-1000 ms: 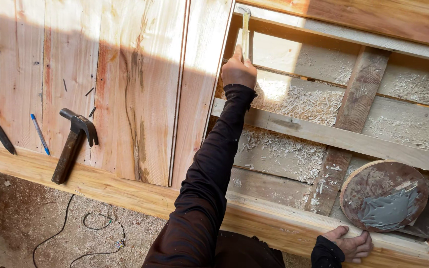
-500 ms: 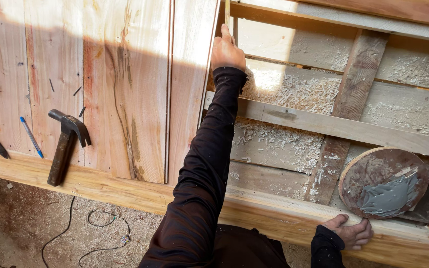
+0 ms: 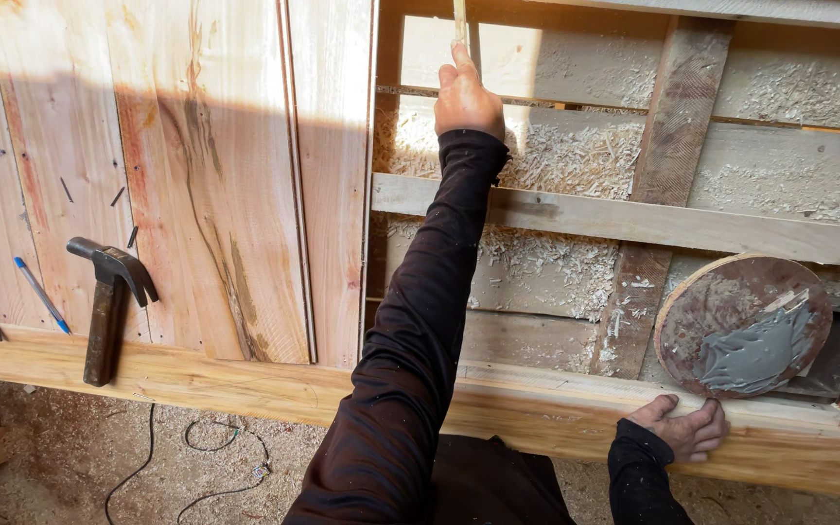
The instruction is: The person applies gray filler to the joints of a wooden door frame using a putty knife, then secures a wooden panel with a hammer and nails. The task involves repeated application of filler and hammering to assemble the door.
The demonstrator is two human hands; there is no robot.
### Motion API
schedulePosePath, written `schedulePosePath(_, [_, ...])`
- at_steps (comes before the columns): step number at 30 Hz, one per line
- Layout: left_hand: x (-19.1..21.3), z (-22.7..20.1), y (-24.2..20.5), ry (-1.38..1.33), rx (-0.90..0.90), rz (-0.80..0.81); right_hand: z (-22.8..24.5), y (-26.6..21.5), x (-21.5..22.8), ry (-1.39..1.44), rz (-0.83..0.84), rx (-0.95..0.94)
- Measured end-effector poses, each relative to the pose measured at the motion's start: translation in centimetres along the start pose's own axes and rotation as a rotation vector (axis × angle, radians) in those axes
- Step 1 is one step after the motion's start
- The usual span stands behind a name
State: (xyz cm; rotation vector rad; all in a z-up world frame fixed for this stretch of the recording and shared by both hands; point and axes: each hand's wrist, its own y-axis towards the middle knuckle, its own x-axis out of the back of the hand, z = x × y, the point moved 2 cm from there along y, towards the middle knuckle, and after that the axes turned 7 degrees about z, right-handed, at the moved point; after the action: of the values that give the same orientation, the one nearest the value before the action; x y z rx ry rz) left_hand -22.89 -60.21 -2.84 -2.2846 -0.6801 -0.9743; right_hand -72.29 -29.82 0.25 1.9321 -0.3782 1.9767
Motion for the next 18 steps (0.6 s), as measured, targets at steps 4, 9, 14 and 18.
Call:
schedulePosePath(4, [-1.6,-1.4,-1.5,-0.038,-0.082,-0.038,-0.3,0.1,-0.2,-0.001,0.003,0.006])
schedulePosePath(9, [-2.1,-2.6,-3.1,0.028,-0.158,-0.09,-0.6,0.2,-0.2,0.003,0.0,0.012])
schedulePosePath(14, [-1.1,-0.5,-1.5,-0.083,-0.109,0.088,-0.2,0.5,-0.2,0.02,-0.026,0.007])
schedulePosePath(18, [-2.1,2.4,1.1,-0.629,-0.084,0.086,-0.2,-0.1,0.2,0.032,-0.022,-0.002])
